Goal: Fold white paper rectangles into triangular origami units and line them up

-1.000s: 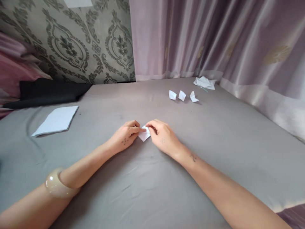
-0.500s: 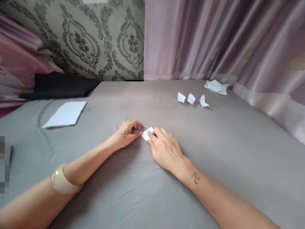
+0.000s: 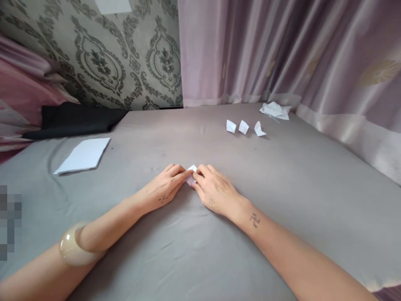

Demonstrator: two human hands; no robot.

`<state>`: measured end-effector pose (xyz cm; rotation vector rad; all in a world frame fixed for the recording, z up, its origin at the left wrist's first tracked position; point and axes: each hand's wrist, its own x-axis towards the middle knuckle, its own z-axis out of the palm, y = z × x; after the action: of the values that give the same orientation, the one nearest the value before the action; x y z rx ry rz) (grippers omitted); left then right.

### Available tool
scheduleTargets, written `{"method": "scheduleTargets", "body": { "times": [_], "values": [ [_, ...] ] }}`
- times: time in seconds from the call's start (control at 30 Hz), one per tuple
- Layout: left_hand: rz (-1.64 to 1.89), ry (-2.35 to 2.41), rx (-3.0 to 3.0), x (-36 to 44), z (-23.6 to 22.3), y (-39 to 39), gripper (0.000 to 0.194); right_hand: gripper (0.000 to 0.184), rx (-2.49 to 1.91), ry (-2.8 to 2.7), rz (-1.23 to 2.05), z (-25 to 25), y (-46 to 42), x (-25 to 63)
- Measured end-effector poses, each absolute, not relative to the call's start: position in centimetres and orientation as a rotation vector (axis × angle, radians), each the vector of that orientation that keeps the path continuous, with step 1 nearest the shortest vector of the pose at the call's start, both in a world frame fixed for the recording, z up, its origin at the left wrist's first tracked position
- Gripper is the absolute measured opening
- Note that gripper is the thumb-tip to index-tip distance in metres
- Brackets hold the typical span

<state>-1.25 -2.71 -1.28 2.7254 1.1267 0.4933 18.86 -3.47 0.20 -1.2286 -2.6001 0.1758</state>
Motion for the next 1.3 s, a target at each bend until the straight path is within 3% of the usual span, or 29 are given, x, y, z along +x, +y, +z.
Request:
{"method": "scheduleTargets", "body": {
  "times": [0.27,0.6,0.93,1.03,1.3],
  "values": [
    [0.41,1.141,2.748,-1.1,-0.6,-2.7,0.036,0.029,-1.372,-2.655,-0.074,0.5,-4.2,19.7],
    [0.317,1.262,2.78,-0.3,-0.1,-3.2,0.039,0.042,-1.386,-2.627,-0.096,0.3,-2.9,18.9],
    [0.24,1.551,2.734,0.1,0.2,-4.7,0.035,0.042,-1.399,-2.478,0.321,-0.1,-0.4,18.9],
    [0.331,1.583,2.611,-0.1,0.1,-4.3,0.036,0.03,-1.401,-2.405,0.441,-0.8,0.4,19.0],
    [0.78,1.534,2.205,-1.1,-1.2,-2.2,0.017,0.032,-1.249,-2.495,0.39,-1.2,0.6,19.4]
  ]
}}
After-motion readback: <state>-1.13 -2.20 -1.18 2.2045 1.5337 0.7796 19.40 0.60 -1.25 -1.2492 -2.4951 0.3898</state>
